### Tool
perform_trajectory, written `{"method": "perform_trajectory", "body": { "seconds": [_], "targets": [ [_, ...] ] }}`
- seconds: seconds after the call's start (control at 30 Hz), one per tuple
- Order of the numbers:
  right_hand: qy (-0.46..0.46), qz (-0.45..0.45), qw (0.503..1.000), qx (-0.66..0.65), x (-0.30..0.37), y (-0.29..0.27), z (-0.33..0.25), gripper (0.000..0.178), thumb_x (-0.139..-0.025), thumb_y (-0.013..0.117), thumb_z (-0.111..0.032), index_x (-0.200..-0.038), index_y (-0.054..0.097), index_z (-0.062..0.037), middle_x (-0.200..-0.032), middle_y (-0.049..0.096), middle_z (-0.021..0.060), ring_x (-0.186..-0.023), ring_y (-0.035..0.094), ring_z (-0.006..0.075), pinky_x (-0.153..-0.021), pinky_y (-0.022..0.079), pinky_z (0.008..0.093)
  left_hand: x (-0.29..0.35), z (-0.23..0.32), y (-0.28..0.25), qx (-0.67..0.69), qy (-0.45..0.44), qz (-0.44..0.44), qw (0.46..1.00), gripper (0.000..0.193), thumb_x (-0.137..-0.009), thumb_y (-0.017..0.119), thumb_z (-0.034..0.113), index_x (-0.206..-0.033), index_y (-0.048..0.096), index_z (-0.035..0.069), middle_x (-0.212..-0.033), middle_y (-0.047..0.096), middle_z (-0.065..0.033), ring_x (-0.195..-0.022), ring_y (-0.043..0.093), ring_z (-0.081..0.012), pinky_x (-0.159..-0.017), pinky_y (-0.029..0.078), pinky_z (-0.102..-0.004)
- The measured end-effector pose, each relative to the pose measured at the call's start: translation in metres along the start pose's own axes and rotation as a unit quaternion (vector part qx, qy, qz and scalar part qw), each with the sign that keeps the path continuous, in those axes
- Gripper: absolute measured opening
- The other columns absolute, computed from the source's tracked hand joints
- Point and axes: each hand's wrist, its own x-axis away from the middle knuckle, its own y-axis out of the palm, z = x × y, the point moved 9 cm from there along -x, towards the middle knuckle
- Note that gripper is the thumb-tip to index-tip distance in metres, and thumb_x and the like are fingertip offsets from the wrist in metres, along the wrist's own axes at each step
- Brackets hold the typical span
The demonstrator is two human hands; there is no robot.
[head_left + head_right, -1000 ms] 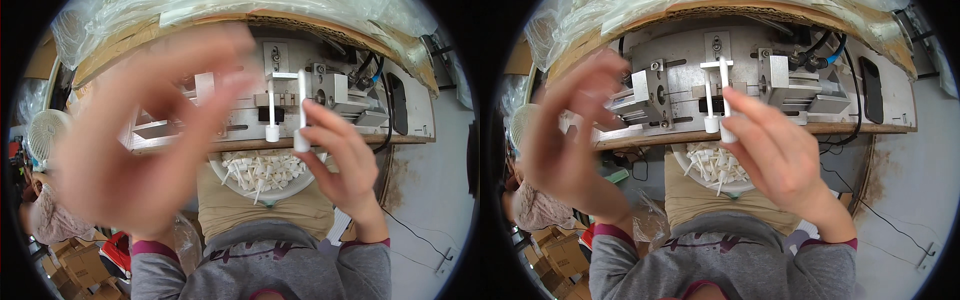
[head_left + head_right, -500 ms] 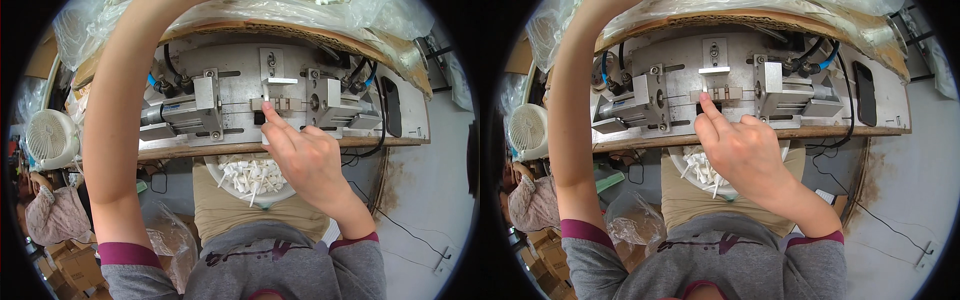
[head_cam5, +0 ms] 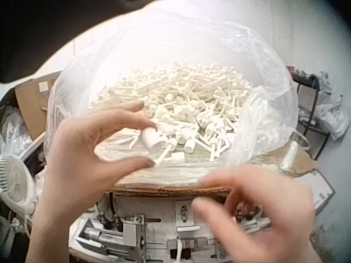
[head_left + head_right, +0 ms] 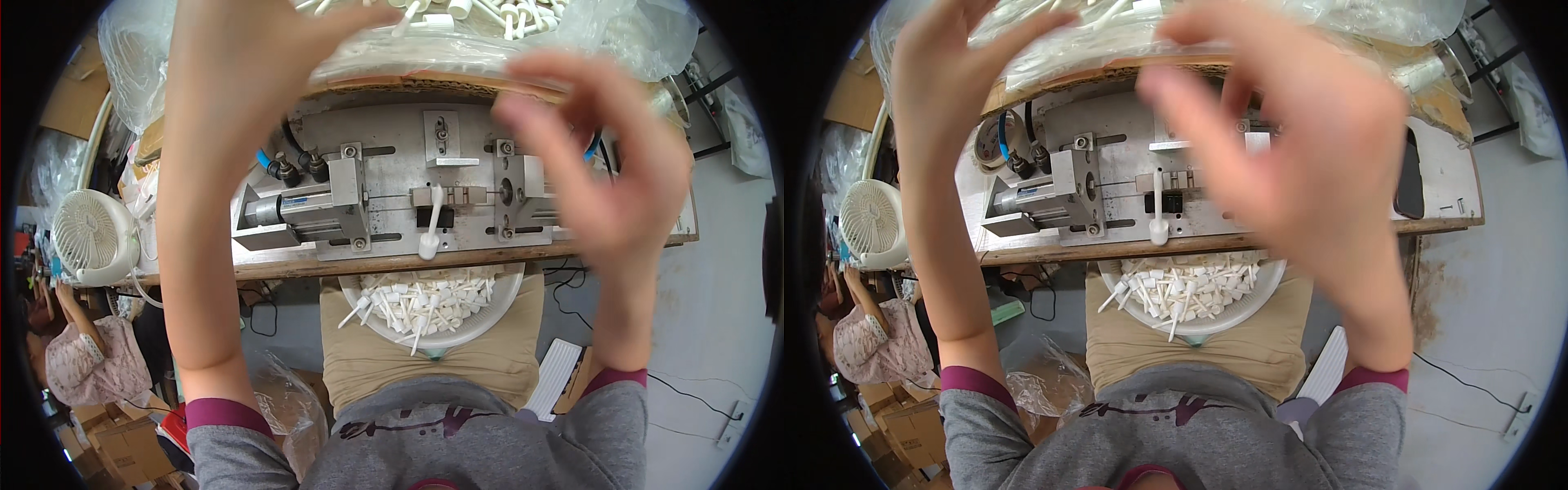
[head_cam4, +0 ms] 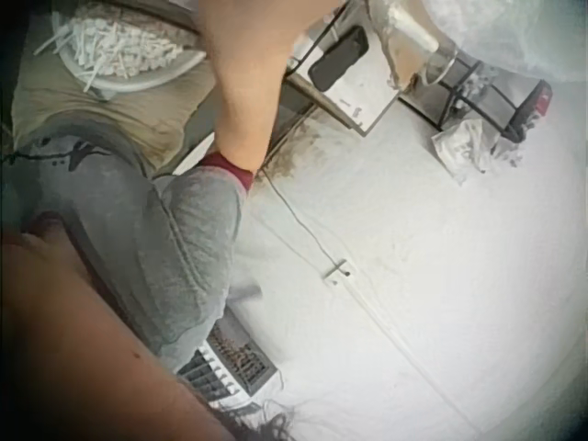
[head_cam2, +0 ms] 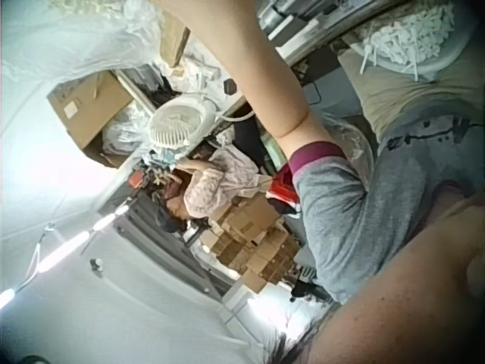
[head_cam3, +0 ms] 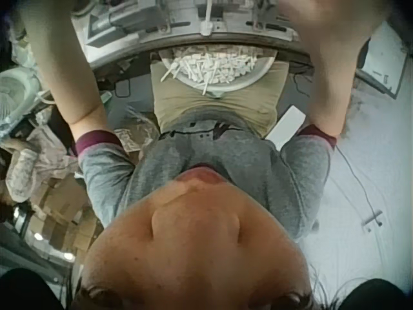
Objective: Assembling small white plastic components by placing them into a specialized press machine at a workbench.
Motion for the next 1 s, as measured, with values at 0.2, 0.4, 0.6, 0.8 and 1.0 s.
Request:
{"method": "perform_trajectory", "body": {
  "seconds": [0.2,0.4,0.6,0.8,1.0],
  "targets": [
    [0.029,-0.051,0.990,0.128,-0.099,0.041,0.071,0.028,-0.085,0.076,-0.021,-0.097,0.073,0.0046,-0.087,0.074,0.0167,-0.087,0.072,0.0200,-0.077,0.056,0.0321,0.097,0.047,0.019,0.124,-0.113,-0.158,0.973,0.040,-0.075,0.083,0.003,-0.115,0.077,0.006,-0.130,0.070,-0.0167,-0.107,0.071,-0.0258,-0.095,0.057,-0.0362],
    [0.135,-0.186,0.973,0.025,-0.107,0.087,0.116,0.024,-0.080,0.078,-0.014,-0.095,0.073,0.0050,-0.084,0.074,0.0163,-0.075,0.070,0.0186,-0.070,0.054,0.0306,0.155,0.080,0.054,0.047,-0.111,-0.225,0.967,0.038,-0.076,0.082,0.005,-0.113,0.073,-0.002,-0.132,0.068,-0.0176,-0.093,0.071,-0.0256,-0.082,0.058,-0.0345],
    [0.134,-0.144,0.980,-0.016,-0.097,0.073,0.085,0.025,-0.081,0.078,-0.014,-0.095,0.073,0.0066,-0.080,0.073,0.0140,-0.074,0.068,0.0164,-0.069,0.053,0.0303,0.169,0.080,0.068,-0.029,-0.079,-0.211,0.974,0.031,-0.076,0.074,0.003,-0.106,0.074,-0.005,-0.129,0.070,-0.0170,-0.068,0.064,-0.0160,-0.064,0.053,-0.0292],
    [0.051,-0.042,0.992,-0.104,-0.071,0.045,0.037,0.033,-0.086,0.076,-0.010,-0.110,0.068,0.0112,-0.088,0.072,0.0146,-0.078,0.066,0.0169,-0.070,0.053,0.0311,0.161,0.079,0.072,-0.043,-0.082,-0.251,0.964,0.032,-0.073,0.072,0.004,-0.105,0.076,-0.002,-0.129,0.071,-0.0176,-0.055,0.058,-0.0133,-0.059,0.050,-0.0262],
    [0.122,-0.008,0.965,-0.230,-0.033,0.025,0.043,0.029,-0.089,0.076,-0.001,-0.116,0.068,0.0028,-0.116,0.073,0.0141,-0.095,0.067,0.0122,-0.085,0.053,0.0238,0.158,0.077,0.073,-0.069,-0.117,-0.286,0.948,0.031,-0.077,0.083,0.012,-0.107,0.077,0.008,-0.128,0.073,-0.0075,-0.056,0.063,-0.0176,-0.058,0.053,-0.0279]
  ]
}}
